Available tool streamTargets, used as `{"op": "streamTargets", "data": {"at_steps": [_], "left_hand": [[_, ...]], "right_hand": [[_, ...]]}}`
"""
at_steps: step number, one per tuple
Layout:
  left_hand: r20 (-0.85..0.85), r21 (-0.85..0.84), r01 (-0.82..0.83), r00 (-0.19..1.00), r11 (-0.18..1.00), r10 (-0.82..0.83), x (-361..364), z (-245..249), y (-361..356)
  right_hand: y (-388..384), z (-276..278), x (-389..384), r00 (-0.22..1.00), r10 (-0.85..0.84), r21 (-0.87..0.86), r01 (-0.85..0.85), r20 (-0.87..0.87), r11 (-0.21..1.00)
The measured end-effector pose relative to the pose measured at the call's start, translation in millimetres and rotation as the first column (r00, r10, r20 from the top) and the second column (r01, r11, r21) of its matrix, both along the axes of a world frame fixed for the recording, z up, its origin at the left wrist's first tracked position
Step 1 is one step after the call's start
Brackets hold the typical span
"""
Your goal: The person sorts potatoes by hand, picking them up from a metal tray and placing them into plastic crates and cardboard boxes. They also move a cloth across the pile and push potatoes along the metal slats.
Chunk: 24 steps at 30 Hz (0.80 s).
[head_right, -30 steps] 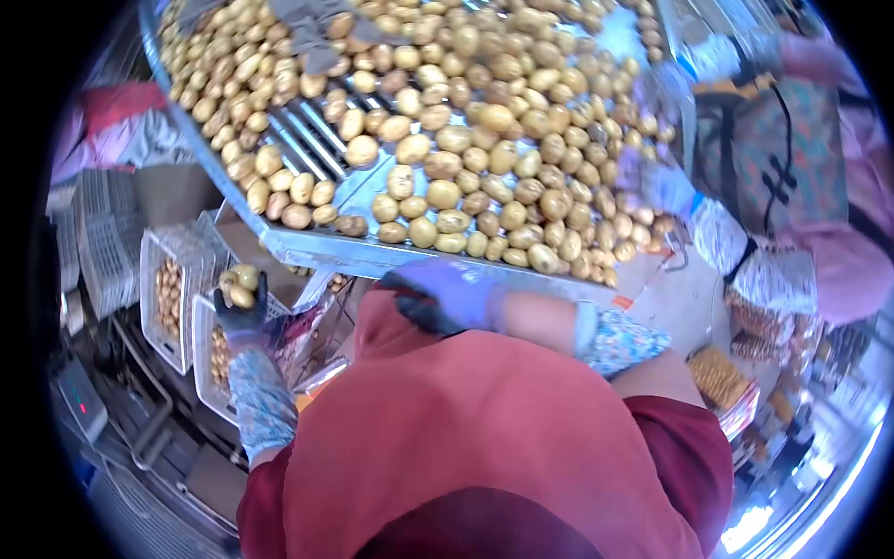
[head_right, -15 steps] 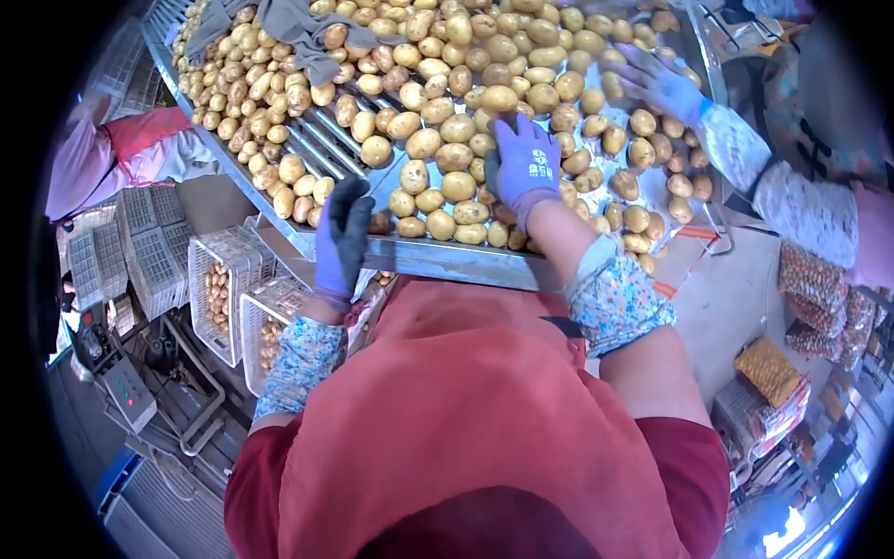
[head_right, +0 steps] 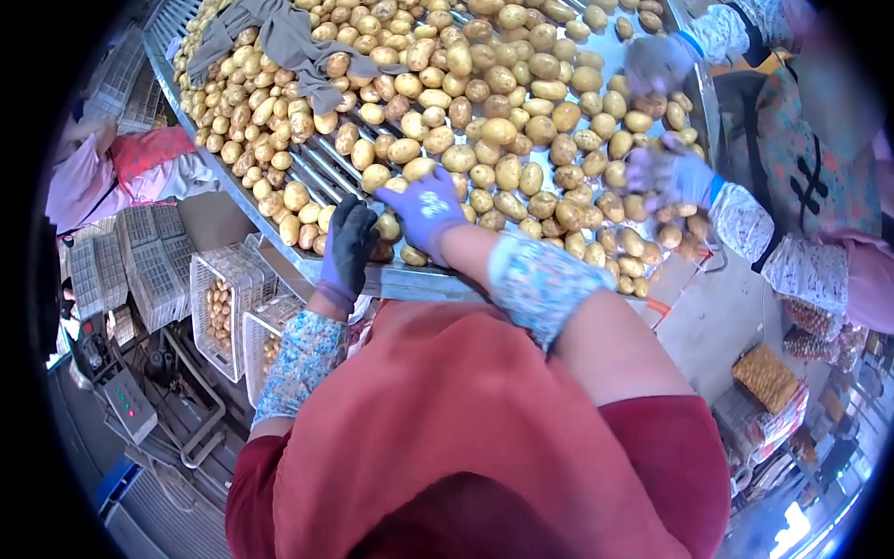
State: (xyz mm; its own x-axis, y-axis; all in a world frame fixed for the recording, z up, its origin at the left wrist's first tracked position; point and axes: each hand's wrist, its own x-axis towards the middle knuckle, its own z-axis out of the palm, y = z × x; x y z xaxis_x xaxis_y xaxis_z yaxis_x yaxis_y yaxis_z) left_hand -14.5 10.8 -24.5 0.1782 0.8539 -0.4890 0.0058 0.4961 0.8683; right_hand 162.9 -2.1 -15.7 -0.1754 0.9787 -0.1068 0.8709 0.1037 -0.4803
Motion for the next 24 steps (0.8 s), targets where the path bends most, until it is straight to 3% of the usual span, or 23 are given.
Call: {"op": "streamTargets", "data": {"at_steps": [1,2,3,5,6,7,9,11,12,13,14,15,17,18,19,21,22,23,24], "left_hand": [[0.157,-0.051,-0.028,0.987,0.998,0.036,-10.9,-0.4,-5.0],[0.303,-0.238,-0.067,0.943,0.969,0.140,-9.3,14.7,-4.5],[0.413,-0.425,-0.077,0.870,0.902,0.269,-9.4,29.6,-7.1],[0.592,-0.298,0.154,0.804,0.942,0.055,-16.2,19.2,-13.4],[0.459,-0.173,0.209,0.882,0.962,-0.109,-22.9,2.2,-19.7],[0.389,-0.171,0.214,0.912,0.962,-0.133,-22.4,8.7,-17.6],[0.243,-0.174,0.228,0.953,0.958,-0.183,-21.4,21.3,-13.1],[0.176,-0.270,0.250,0.962,0.930,-0.208,-24.3,14.6,20.3],[-0.337,-0.161,0.225,0.902,0.961,-0.268,-4.7,44.3,32.6],[-0.682,0.043,0.423,0.674,0.905,-0.283,-8.2,16.6,46.2],[-0.782,0.130,0.531,0.574,0.838,-0.242,1.0,16.3,55.8],[-0.865,0.186,0.639,0.467,0.746,-0.184,12.9,17.3,57.4],[-0.884,0.019,0.714,0.339,0.700,-0.322,35.0,12.7,61.5],[-0.920,0.005,0.709,0.279,0.705,-0.274,40.9,-12.3,63.2],[-0.887,0.003,0.676,0.342,0.737,-0.310,45.5,-1.7,67.0],[-0.777,0.221,0.623,0.577,0.750,-0.251,29.5,-20.3,71.5],[-0.492,0.161,0.441,0.811,0.883,-0.316,18.8,-12.1,69.0],[0.022,-0.157,0.352,0.935,0.923,-0.353,8.9,14.9,63.7],[0.231,-0.240,0.348,0.927,0.906,-0.295,-4.5,18.0,49.9]], "right_hand": [[-8.3,2.5,5.8,0.992,-0.061,0.053,0.067,-0.106,0.996],[-17.6,5.9,4.5,0.985,-0.096,0.173,0.121,-0.145,0.977],[-22.3,9.4,4.7,0.991,0.049,0.025,-0.046,-0.124,0.999],[-37.0,40.8,10.0,0.922,0.265,0.084,-0.252,-0.281,0.964],[-32.4,53.8,21.3,0.945,0.161,-0.031,-0.177,-0.283,0.984],[-30.5,59.3,35.9,0.962,0.060,-0.148,-0.102,-0.267,0.984],[-35.6,30.4,73.8,0.962,-0.272,0.004,0.272,-0.027,0.962],[-56.3,-7.4,104.5,0.905,-0.282,0.317,0.179,0.318,0.931],[-59.8,-18.0,105.5,0.900,-0.266,0.300,0.163,0.344,0.940],[-57.6,-26.2,108.4,0.893,-0.250,0.291,0.143,0.374,0.946],[-50.3,-26.9,110.3,0.884,-0.231,0.283,0.118,0.406,0.952],[-42.8,-26.2,110.4,0.896,-0.208,0.148,0.161,0.392,0.976],[-15.0,-6.9,104.5,0.914,-0.186,-0.108,0.239,0.360,0.965],[-10.6,5.7,101.2,0.924,-0.227,-0.129,0.277,0.309,0.952],[-11.2,9.0,103.9,0.940,-0.283,-0.127,0.309,0.190,0.943],[-16.6,7.7,120.8,0.928,-0.369,-0.137,0.359,-0.054,0.923],[-24.8,-4.0,131.5,0.770,-0.542,-0.272,0.472,-0.337,0.839],[-29.0,8.7,128.5,0.671,-0.510,-0.239,0.459,-0.538,0.856],[-32.2,23.7,109.2,0.651,-0.511,-0.181,0.506,-0.561,0.843]]}}
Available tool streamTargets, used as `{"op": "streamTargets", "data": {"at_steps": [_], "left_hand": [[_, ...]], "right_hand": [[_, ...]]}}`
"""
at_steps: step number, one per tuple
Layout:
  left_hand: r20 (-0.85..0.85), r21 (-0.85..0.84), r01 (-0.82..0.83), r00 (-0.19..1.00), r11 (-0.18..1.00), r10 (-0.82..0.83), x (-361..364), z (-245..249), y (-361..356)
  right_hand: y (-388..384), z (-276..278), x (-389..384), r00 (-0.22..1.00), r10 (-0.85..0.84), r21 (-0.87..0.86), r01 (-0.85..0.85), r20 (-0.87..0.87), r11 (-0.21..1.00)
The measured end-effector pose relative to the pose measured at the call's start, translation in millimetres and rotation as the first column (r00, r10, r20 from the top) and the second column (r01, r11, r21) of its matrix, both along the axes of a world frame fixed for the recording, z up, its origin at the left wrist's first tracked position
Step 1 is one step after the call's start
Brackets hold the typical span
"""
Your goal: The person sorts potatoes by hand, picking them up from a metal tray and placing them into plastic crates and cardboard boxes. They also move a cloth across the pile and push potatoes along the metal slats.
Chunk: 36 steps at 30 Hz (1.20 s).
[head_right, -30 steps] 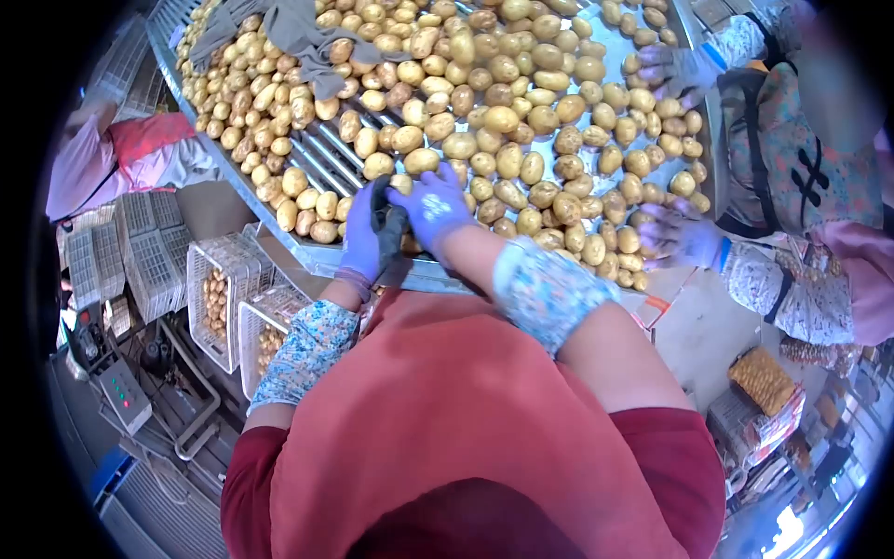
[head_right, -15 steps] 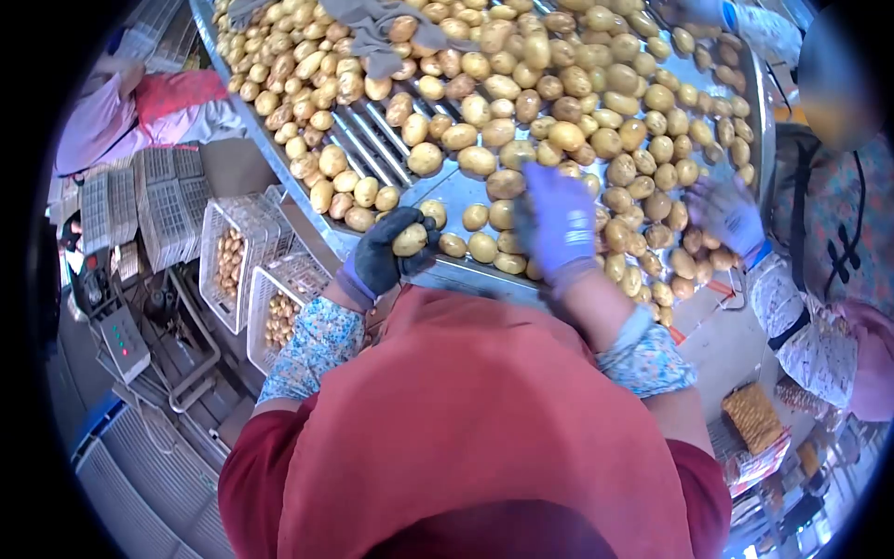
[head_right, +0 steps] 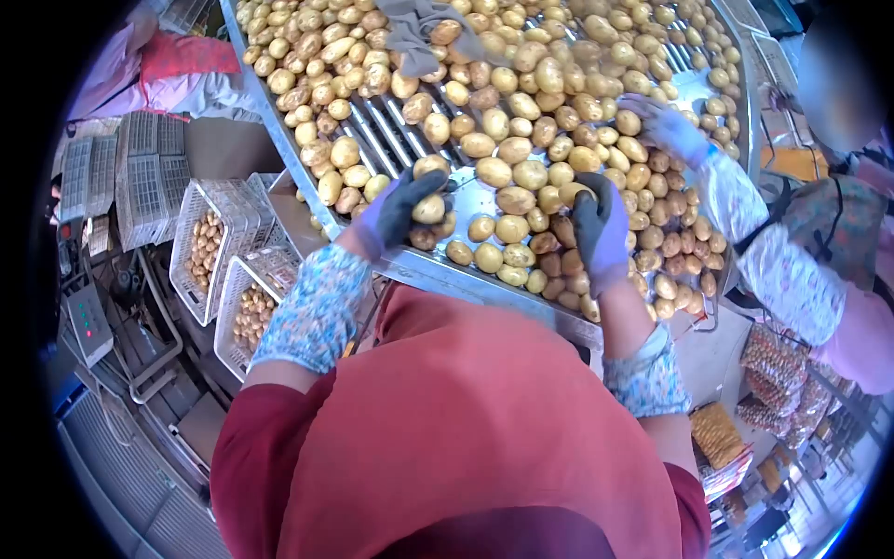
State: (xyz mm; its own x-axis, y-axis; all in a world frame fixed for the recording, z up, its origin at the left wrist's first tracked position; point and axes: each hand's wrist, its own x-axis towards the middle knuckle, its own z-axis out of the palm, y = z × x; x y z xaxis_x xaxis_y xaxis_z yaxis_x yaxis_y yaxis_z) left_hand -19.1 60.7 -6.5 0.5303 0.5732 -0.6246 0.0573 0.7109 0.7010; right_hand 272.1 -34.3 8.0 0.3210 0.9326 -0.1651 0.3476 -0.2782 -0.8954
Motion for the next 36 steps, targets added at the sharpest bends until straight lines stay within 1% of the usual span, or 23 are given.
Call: {"op": "streamTargets", "data": {"at_steps": [1,4,6,8,9,11,12,13,15,16,17,18,19,20,21,22,23,25,27,29,31,35,36], "left_hand": [[0.161,-0.156,-0.029,0.986,0.987,0.054,-13.5,4.0,-15.3],[0.361,-0.478,-0.156,0.862,0.864,0.355,-24.4,37.1,-60.0],[0.365,-0.071,-0.274,0.887,0.959,0.281,-38.4,27.5,-72.3],[0.464,-0.136,-0.380,0.792,0.915,0.398,-73.3,19.8,-83.7],[0.513,-0.250,-0.422,0.706,0.871,0.489,-97.1,14.6,-89.0],[0.553,-0.403,-0.489,0.543,0.773,0.632,-149.3,6.3,-94.5],[0.549,-0.447,-0.523,0.481,0.726,0.684,-174.3,2.6,-95.4],[0.452,-0.424,-0.580,0.530,0.695,0.718,-194.2,-0.1,-92.7],[-0.069,-0.253,-0.679,0.723,0.689,0.687,-228.4,-12.0,-81.6],[-0.427,0.150,-0.533,0.724,0.833,0.541,-253.3,-44.7,-74.4],[-0.736,0.414,-0.177,0.512,0.893,0.443,-250.8,-46.8,-60.1],[-0.718,0.625,-0.053,0.353,0.779,0.600,-250.4,-45.4,-50.6],[-0.516,0.760,-0.206,0.386,0.617,0.764,-247.7,-53.8,-28.8],[-0.447,0.894,0.123,0.332,0.432,0.831,-219.1,-20.5,-10.5],[-0.456,0.860,0.400,0.325,0.316,0.829,-193.9,5.3,11.1],[-0.462,0.804,0.564,0.388,0.192,0.797,-165.8,27.8,28.7],[-0.597,0.678,0.704,0.358,0.212,0.718,-140.1,40.9,43.0],[-0.863,0.323,0.910,0.170,0.261,0.476,-103.0,40.5,62.6],[-0.891,0.156,0.957,0.029,0.245,0.454,-93.5,-9.4,87.4],[-0.910,0.055,0.954,-0.073,0.294,0.409,-81.0,-3.4,96.0],[-0.898,0.095,0.958,-0.036,0.272,0.438,-81.9,-9.9,97.4],[-0.832,0.353,0.925,0.242,0.139,0.500,-91.8,-4.8,84.7],[-0.718,0.614,0.782,0.496,0.109,0.488,-90.9,-5.2,77.9]], "right_hand": [[-1.2,16.2,-29.9,0.999,-0.054,0.060,0.054,0.004,0.997],[9.3,63.7,-104.6,0.879,0.461,-0.080,-0.472,-0.123,0.878],[20.8,68.2,-128.4,0.771,0.624,-0.040,-0.632,-0.124,0.774],[46.9,56.0,-141.5,0.825,0.559,0.000,-0.561,-0.076,0.828],[61.5,33.6,-137.7,0.822,0.517,0.093,-0.550,0.240,0.830],[91.9,4.7,-128.3,0.685,0.445,0.016,-0.555,0.577,0.832],[100.1,-0.7,-127.9,0.510,0.501,-0.217,-0.516,0.700,0.829],[100.0,-25.4,-120.3,0.325,0.513,-0.291,-0.538,0.795,0.791],[96.0,-48.2,-110.9,0.269,0.450,-0.219,-0.597,0.851,0.771],[100.0,-46.6,-108.6,0.350,0.524,-0.242,-0.602,0.777,0.761],[101.8,-45.4,-111.5,0.657,0.581,-0.168,-0.581,0.481,0.796],[101.8,-43.5,-113.1,0.837,0.538,-0.122,-0.527,0.097,0.841],[101.1,-40.8,-110.8,0.867,0.398,-0.109,-0.446,-0.301,0.888],[101.9,-32.7,-104.3,0.739,0.223,-0.160,-0.409,-0.636,0.898],[95.4,-21.2,-102.6,0.455,0.025,-0.174,-0.390,-0.890,0.904],[89.7,-11.4,-105.0,0.291,-0.011,-0.132,-0.400,-0.957,0.907],[84.7,-4.0,-108.6,0.113,-0.039,-0.081,-0.401,-0.993,0.912],[73.5,2.0,-111.9,0.029,0.031,0.018,-0.372,-0.999,0.928],[66.8,18.1,-113.3,0.186,0.007,-0.059,-0.348,-0.982,0.936],[58.5,29.0,-113.0,0.346,-0.034,-0.162,-0.348,-0.938,0.924],[45.7,32.7,-105.4,0.446,-0.080,-0.255,-0.348,-0.891,0.902],[28.4,31.7,-103.4,0.587,-0.206,-0.336,-0.121,-0.783,0.934],[29.8,33.1,-104.6,0.626,-0.200,-0.326,-0.091,-0.754,0.941]]}}
